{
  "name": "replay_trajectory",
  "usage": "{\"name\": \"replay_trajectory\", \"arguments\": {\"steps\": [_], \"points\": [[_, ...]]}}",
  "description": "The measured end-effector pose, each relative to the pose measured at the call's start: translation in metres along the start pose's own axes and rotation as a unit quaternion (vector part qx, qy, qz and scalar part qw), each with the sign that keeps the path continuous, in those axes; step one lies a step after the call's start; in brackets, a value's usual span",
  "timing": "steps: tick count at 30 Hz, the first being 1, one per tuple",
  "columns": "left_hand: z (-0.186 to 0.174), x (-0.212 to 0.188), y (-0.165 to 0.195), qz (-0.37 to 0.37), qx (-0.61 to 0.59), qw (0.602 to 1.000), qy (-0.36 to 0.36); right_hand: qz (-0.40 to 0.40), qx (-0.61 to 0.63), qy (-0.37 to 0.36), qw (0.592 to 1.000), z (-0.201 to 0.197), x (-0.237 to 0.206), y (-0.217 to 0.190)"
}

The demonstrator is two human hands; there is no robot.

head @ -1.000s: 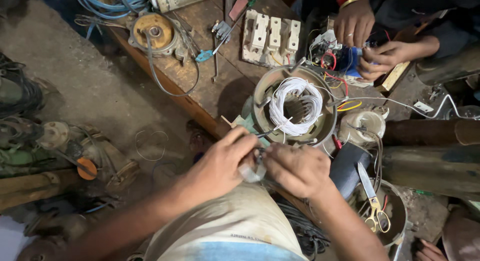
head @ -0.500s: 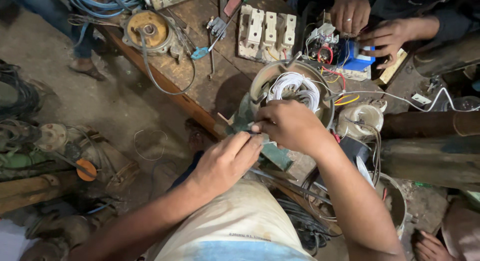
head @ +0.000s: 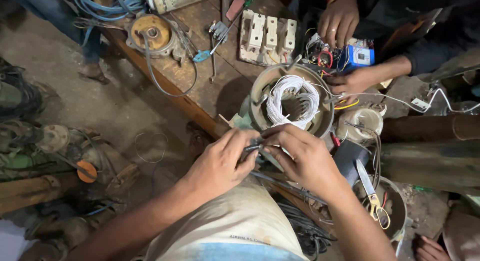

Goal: The person strips insulation from a black cable, twists exposed wires, and secures the connection with electrical tape. They use pliers and scissors to cut and prepare the wires, then wrap the joint with tape.

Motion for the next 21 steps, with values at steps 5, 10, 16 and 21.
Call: {"name": "replay_trajectory", "arguments": {"steps": [5,10,16,21], "points": [[-0.002,-0.005,-0.002,0.047,0.018,0.998,0.027,0.044,0.025,0.000,0.999,0.002,0.004,0.001],[-0.001,-0.006,-0.003,0.039,0.031,0.998,0.025,0.034,0.055,0.004,0.998,-0.003,0.008,-0.002],[-0.005,-0.006,-0.004,-0.009,-0.020,1.000,0.015,-0.042,0.109,0.009,0.993,-0.003,-0.012,-0.013],[-0.006,-0.008,-0.004,-0.001,0.007,1.000,0.026,0.006,0.076,0.119,0.990,0.016,-0.035,-0.005]]}}
Point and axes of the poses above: each hand's wrist, its own x-axis towards the middle knuckle, its own z-axis out of the palm, y = z × x, the point moved 2 cm from there along x, towards the middle knuckle, and after that the axes turned 11 degrees about x, right-handed, at the moved point
